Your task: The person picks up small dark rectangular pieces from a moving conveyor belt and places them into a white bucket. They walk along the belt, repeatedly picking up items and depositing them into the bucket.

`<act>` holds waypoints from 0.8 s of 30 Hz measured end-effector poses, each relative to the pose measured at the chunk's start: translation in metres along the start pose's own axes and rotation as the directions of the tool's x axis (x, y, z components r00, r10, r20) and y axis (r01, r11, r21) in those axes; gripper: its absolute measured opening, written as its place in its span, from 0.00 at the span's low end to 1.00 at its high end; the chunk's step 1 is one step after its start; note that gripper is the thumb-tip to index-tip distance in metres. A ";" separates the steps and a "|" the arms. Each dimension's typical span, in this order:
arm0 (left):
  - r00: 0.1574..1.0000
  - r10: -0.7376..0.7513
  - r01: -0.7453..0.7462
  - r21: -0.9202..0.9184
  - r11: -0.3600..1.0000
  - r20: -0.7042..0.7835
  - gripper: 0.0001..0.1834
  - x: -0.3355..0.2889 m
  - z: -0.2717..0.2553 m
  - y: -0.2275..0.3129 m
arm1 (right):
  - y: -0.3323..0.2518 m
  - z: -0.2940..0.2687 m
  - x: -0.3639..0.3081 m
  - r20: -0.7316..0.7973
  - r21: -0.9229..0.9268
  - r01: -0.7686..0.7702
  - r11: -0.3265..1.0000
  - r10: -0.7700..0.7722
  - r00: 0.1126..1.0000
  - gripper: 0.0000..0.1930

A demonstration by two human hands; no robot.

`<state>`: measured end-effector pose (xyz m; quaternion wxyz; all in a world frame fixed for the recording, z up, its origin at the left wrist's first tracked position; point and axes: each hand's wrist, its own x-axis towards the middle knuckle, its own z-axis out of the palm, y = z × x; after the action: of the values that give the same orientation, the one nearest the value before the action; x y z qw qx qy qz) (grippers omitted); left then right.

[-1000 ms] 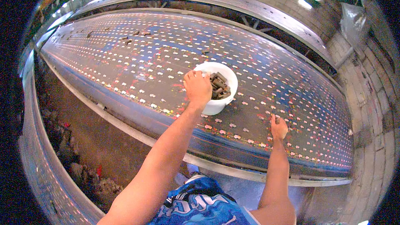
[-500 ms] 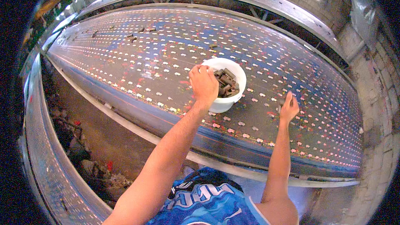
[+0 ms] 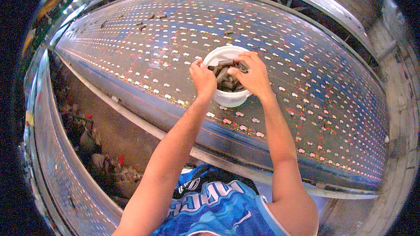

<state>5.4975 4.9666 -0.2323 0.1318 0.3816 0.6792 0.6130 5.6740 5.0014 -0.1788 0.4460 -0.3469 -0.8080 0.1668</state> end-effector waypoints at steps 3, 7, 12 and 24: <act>0.999 -0.044 0.044 0.022 0.999 0.006 0.16 0.000 0.000 -0.002 | 0.021 -0.002 -0.024 -0.109 -0.056 -0.090 0.994 0.083 0.990 0.19; 0.994 0.020 -0.029 0.083 0.996 0.106 0.18 0.004 0.005 -0.011 | 0.044 0.034 -0.079 -0.457 0.459 -0.176 0.871 0.402 0.793 0.24; 0.975 0.054 -0.101 0.212 0.972 0.217 0.21 0.017 -0.004 -0.013 | 0.046 0.054 -0.170 -0.056 0.138 -0.596 0.791 0.607 0.793 0.30; 0.784 -0.075 0.019 0.098 0.995 0.616 0.29 0.042 -0.043 -0.022 | 0.026 0.079 -0.158 0.056 -0.105 -0.613 0.783 0.620 0.783 0.40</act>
<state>5.4332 4.9643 -0.2317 0.3456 0.5495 0.6336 0.4208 5.6753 4.9111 -0.3326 0.3170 -0.6019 -0.6751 0.2855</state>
